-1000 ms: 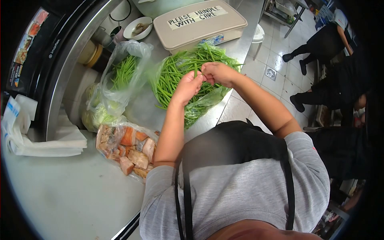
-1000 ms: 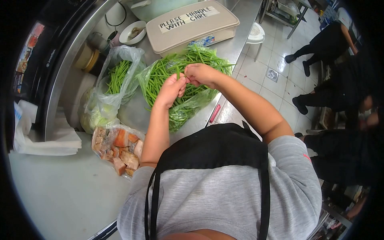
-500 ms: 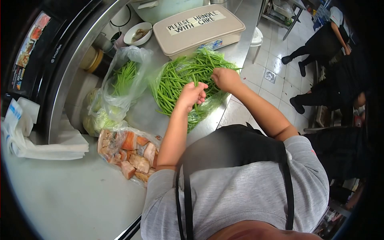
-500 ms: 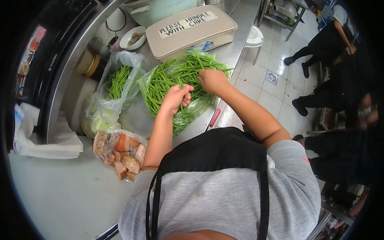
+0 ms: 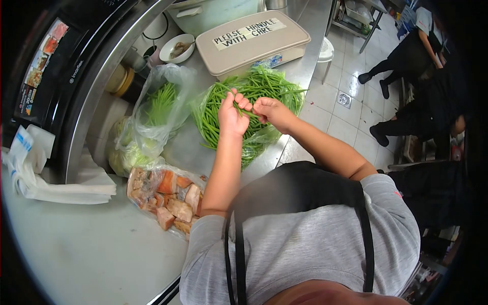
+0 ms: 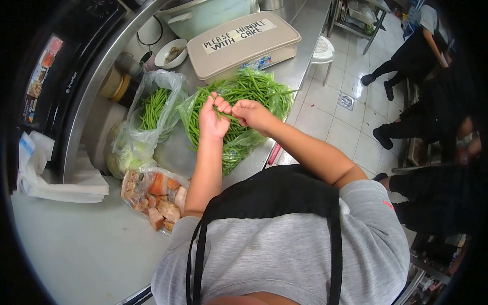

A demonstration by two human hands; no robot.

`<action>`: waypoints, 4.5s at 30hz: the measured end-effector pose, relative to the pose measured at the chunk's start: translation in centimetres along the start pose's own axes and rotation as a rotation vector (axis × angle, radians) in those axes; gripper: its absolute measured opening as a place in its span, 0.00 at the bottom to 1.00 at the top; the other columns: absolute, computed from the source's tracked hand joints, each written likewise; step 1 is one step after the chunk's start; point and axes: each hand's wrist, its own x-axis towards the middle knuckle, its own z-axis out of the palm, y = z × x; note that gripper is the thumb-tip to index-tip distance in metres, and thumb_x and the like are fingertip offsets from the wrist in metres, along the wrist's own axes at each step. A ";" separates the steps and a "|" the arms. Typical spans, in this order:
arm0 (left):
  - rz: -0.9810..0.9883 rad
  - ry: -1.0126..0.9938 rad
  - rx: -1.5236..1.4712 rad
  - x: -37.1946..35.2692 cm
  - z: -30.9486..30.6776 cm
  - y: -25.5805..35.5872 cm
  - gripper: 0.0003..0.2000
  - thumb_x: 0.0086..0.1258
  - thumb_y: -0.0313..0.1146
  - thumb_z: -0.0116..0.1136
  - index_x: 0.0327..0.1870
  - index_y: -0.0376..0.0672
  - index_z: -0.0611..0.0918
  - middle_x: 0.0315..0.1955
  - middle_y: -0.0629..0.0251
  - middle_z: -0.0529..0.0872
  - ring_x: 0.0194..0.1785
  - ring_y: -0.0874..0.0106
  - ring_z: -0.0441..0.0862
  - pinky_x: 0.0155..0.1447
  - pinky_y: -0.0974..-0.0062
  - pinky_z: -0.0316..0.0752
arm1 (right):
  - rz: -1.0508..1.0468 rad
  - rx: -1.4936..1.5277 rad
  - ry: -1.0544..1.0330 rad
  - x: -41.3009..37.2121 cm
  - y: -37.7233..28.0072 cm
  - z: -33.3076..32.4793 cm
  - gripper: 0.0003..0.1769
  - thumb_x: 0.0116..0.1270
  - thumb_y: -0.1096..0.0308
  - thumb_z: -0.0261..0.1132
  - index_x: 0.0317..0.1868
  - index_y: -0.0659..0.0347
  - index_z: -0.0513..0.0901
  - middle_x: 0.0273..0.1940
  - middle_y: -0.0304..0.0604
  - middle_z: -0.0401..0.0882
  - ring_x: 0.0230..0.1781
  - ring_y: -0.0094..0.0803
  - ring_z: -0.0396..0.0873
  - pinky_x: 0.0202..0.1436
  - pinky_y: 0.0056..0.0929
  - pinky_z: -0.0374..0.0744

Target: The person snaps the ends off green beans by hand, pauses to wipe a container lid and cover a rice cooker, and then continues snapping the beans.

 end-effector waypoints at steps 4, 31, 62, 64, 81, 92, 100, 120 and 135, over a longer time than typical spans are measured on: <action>-0.192 -0.164 -0.152 0.2 0.7 1.2 0.07 0.67 0.36 0.39 0.35 0.44 0.69 0.17 0.72 0.64 0.19 0.80 0.59 0.22 0.82 0.57 | 0.067 0.392 -0.073 -1.2 -1.0 1.6 0.09 0.56 0.69 0.51 0.19 0.56 0.65 0.14 0.32 0.59 0.14 0.22 0.57 0.21 0.22 0.60; -0.214 -0.065 0.943 -2.1 2.2 1.1 0.10 0.63 0.39 0.48 0.32 0.42 0.70 0.14 0.79 0.63 0.13 0.87 0.55 0.15 0.89 0.48 | -0.631 -1.506 0.062 1.6 -7.8 -3.1 0.07 0.54 0.64 0.56 0.28 0.59 0.74 0.28 0.45 0.73 0.29 0.44 0.73 0.32 0.38 0.71; 0.189 -0.009 0.572 -0.9 0.9 -1.6 0.08 0.66 0.34 0.40 0.39 0.40 0.70 0.30 0.65 0.73 0.28 0.78 0.68 0.30 0.81 0.67 | -0.400 -1.240 0.068 -1.3 -1.5 -3.9 0.10 0.55 0.62 0.54 0.30 0.58 0.76 0.28 0.46 0.76 0.31 0.42 0.74 0.33 0.38 0.72; 0.231 0.018 0.561 -1.0 1.0 -1.5 0.08 0.66 0.35 0.40 0.37 0.41 0.70 0.29 0.65 0.73 0.31 0.76 0.70 0.34 0.77 0.69 | -0.395 -1.211 0.097 -1.5 -1.9 -3.6 0.10 0.54 0.62 0.55 0.29 0.59 0.76 0.28 0.46 0.76 0.30 0.43 0.74 0.33 0.38 0.71; -0.219 -0.019 1.061 -2.5 2.0 0.8 0.13 0.65 0.41 0.41 0.35 0.40 0.73 0.10 0.78 0.61 0.12 0.84 0.55 0.15 0.85 0.52 | -0.529 -1.161 0.057 0.8 -5.3 -2.8 0.11 0.57 0.63 0.54 0.38 0.57 0.76 0.31 0.43 0.77 0.32 0.39 0.75 0.36 0.32 0.73; -0.182 -0.122 1.243 -2.4 1.5 1.3 0.12 0.63 0.41 0.45 0.30 0.40 0.73 0.10 0.78 0.61 0.12 0.85 0.55 0.15 0.86 0.50 | -0.737 -1.597 -0.082 0.0 -6.1 -2.0 0.08 0.51 0.63 0.55 0.22 0.58 0.74 0.22 0.44 0.73 0.22 0.43 0.73 0.27 0.38 0.72; -0.120 0.100 0.999 -2.2 1.1 1.5 0.11 0.62 0.39 0.49 0.26 0.42 0.70 0.11 0.75 0.63 0.14 0.81 0.62 0.17 0.82 0.58 | -0.470 -1.888 0.175 1.6 0.2 -6.6 0.09 0.51 0.60 0.55 0.28 0.54 0.78 0.27 0.42 0.74 0.33 0.38 0.73 0.36 0.35 0.70; 0.160 0.053 0.580 -1.0 -0.5 0.1 0.09 0.65 0.34 0.43 0.39 0.39 0.72 0.32 0.62 0.76 0.29 0.77 0.70 0.29 0.79 0.67 | -0.528 -1.033 0.149 -0.3 -1.0 -2.1 0.08 0.54 0.64 0.56 0.31 0.59 0.77 0.28 0.48 0.76 0.29 0.42 0.75 0.31 0.33 0.73; 0.216 -0.022 0.771 -1.7 1.0 -0.7 0.09 0.64 0.35 0.44 0.34 0.40 0.73 0.24 0.66 0.75 0.27 0.77 0.71 0.29 0.80 0.65 | -0.250 -1.045 0.186 0.3 -0.1 -2.5 0.11 0.53 0.63 0.53 0.21 0.62 0.73 0.17 0.49 0.71 0.19 0.39 0.72 0.27 0.34 0.72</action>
